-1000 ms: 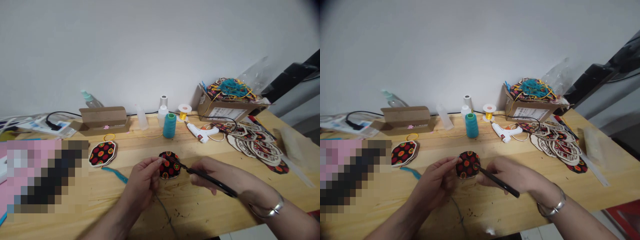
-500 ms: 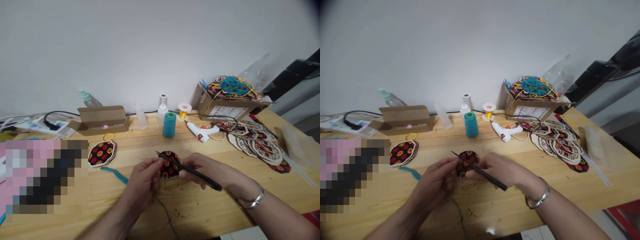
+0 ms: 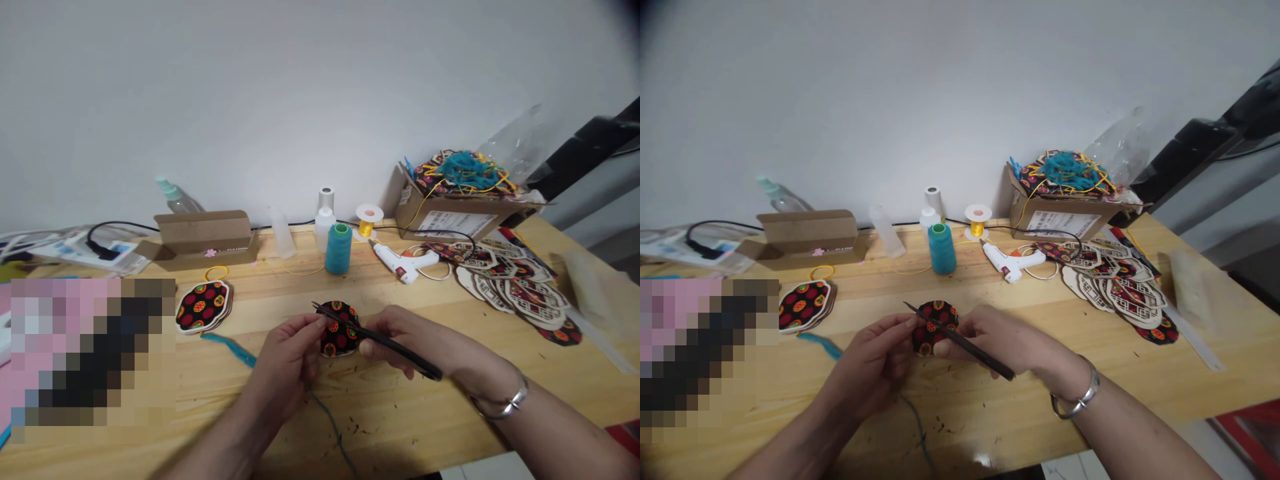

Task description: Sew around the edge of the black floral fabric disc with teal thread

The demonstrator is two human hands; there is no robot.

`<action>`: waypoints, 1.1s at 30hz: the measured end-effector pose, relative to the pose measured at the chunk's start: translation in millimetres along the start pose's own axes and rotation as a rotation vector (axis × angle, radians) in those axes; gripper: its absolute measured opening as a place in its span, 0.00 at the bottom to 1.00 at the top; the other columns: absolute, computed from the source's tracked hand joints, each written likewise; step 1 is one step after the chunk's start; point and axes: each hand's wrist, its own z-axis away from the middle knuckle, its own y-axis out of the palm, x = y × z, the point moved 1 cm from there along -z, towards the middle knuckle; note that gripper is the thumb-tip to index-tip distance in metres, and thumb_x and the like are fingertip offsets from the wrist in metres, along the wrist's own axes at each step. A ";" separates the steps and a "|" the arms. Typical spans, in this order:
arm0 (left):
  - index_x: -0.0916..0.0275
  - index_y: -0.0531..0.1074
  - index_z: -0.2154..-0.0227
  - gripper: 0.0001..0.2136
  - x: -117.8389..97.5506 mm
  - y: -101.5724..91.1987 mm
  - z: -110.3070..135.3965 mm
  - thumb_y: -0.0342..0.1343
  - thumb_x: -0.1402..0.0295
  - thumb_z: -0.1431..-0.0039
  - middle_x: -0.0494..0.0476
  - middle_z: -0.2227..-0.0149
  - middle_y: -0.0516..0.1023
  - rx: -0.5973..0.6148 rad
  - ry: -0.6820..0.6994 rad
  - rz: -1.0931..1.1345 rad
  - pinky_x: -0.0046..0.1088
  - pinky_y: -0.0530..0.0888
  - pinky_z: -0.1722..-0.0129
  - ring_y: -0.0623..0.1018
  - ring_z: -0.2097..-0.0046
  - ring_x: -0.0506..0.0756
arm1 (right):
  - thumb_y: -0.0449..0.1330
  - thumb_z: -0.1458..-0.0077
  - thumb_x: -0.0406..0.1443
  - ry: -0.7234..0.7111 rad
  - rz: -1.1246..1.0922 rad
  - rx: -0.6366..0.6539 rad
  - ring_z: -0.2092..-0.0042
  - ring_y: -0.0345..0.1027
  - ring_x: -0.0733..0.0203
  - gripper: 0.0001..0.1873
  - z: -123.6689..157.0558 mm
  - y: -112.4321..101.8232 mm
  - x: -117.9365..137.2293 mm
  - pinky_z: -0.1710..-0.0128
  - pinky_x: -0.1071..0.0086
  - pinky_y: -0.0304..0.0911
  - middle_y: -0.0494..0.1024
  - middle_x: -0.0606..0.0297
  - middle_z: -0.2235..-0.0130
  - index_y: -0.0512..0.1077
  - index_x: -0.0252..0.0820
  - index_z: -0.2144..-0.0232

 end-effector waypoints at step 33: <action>0.66 0.73 0.75 0.07 -1.6 -4.1 -2.2 0.63 0.68 0.55 0.39 0.86 0.51 -0.036 0.045 0.054 0.17 0.46 0.86 0.48 0.84 0.41 | 0.59 0.54 0.46 -0.035 0.405 -0.121 0.75 0.56 0.67 0.15 45.4 7.6 12.3 0.78 0.74 0.47 0.69 0.69 0.77 0.67 0.41 0.78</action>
